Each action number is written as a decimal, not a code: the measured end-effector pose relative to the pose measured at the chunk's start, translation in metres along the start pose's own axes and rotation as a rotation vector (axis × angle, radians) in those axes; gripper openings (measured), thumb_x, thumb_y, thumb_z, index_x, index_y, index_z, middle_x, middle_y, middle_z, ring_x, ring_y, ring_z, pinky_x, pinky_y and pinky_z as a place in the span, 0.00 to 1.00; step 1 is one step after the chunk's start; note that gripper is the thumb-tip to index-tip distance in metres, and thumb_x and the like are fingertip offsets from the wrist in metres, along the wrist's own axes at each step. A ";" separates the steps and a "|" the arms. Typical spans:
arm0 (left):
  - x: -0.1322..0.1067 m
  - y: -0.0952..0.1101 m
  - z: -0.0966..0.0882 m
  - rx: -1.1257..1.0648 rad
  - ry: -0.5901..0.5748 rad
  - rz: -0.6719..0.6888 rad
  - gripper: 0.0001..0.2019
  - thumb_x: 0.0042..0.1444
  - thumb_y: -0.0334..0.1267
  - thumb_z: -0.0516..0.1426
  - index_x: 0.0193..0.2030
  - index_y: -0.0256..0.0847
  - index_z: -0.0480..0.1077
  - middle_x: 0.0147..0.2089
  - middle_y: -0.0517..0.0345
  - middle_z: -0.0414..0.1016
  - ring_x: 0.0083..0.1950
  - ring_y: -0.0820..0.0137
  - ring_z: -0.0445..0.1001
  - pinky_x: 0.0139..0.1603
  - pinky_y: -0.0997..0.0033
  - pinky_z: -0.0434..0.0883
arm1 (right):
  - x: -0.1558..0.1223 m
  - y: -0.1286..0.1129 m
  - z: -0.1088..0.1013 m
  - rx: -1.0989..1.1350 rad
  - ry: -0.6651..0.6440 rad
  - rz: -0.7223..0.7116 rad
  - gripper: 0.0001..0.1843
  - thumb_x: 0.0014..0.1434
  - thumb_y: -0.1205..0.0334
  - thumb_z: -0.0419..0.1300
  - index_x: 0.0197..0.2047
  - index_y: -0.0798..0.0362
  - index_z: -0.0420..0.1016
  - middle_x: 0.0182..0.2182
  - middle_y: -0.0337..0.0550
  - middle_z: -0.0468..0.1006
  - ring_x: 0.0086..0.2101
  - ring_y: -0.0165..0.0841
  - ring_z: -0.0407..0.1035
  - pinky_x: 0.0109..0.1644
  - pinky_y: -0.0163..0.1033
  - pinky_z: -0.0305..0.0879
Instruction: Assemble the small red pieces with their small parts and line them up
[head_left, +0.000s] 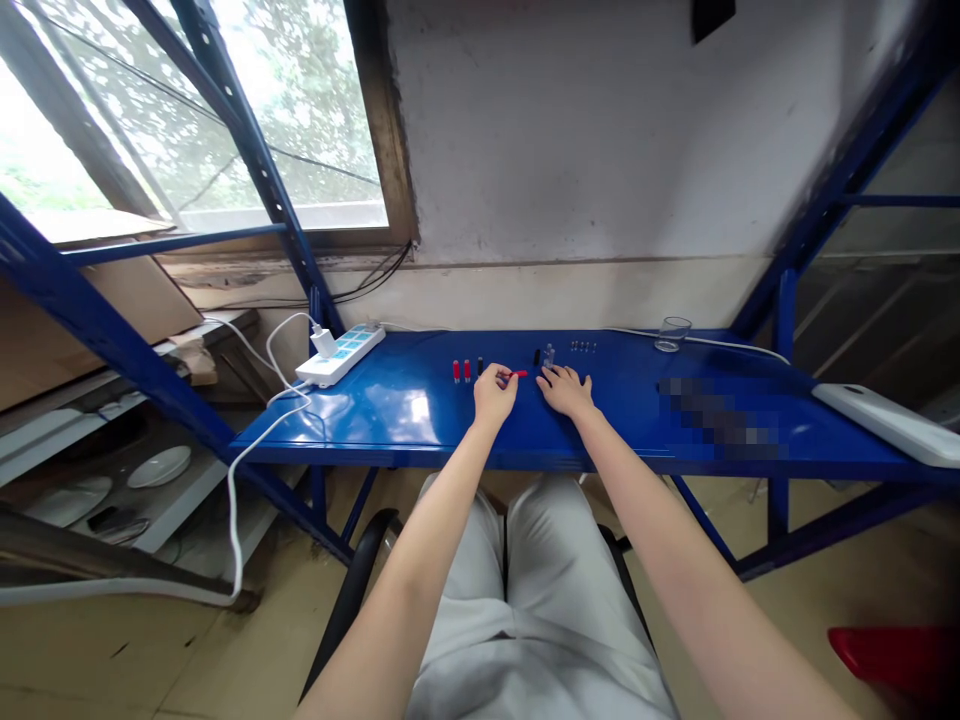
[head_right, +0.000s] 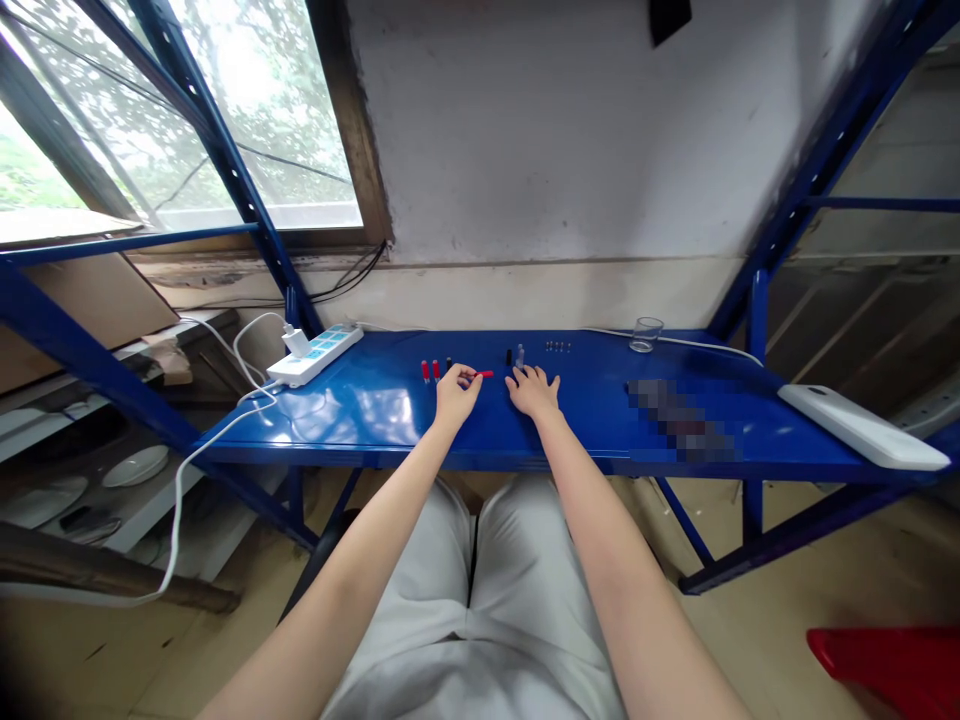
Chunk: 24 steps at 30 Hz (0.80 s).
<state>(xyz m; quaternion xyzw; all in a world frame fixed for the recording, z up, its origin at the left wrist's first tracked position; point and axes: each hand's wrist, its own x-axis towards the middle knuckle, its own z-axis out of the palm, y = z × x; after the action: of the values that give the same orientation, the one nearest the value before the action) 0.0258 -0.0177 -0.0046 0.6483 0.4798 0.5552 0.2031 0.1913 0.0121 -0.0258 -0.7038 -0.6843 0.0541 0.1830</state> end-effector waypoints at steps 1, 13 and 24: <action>0.000 0.000 -0.001 -0.003 0.002 -0.005 0.04 0.50 0.37 0.55 0.31 0.39 0.66 0.31 0.59 0.70 0.28 0.76 0.66 0.33 0.74 0.66 | 0.000 0.000 0.000 0.002 0.006 0.000 0.29 0.62 0.47 0.37 0.60 0.48 0.60 0.61 0.50 0.57 0.61 0.47 0.44 0.58 0.68 0.35; 0.000 -0.002 0.000 0.001 -0.011 0.005 0.04 0.50 0.37 0.55 0.31 0.39 0.66 0.31 0.59 0.71 0.28 0.76 0.66 0.34 0.74 0.65 | -0.017 -0.007 -0.012 0.080 0.258 -0.219 0.21 0.63 0.55 0.42 0.36 0.53 0.75 0.41 0.50 0.74 0.44 0.40 0.63 0.50 0.51 0.55; 0.000 0.001 -0.004 -0.007 -0.002 -0.030 0.04 0.50 0.37 0.55 0.31 0.40 0.66 0.31 0.59 0.70 0.28 0.76 0.66 0.34 0.74 0.65 | -0.025 -0.010 -0.019 0.616 0.441 -0.241 0.15 0.60 0.50 0.45 0.35 0.52 0.63 0.26 0.39 0.68 0.27 0.30 0.62 0.34 0.36 0.59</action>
<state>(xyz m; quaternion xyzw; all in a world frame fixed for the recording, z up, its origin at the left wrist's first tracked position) 0.0228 -0.0191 -0.0031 0.6408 0.4873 0.5531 0.2144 0.1867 -0.0165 -0.0091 -0.5255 -0.6579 0.0827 0.5331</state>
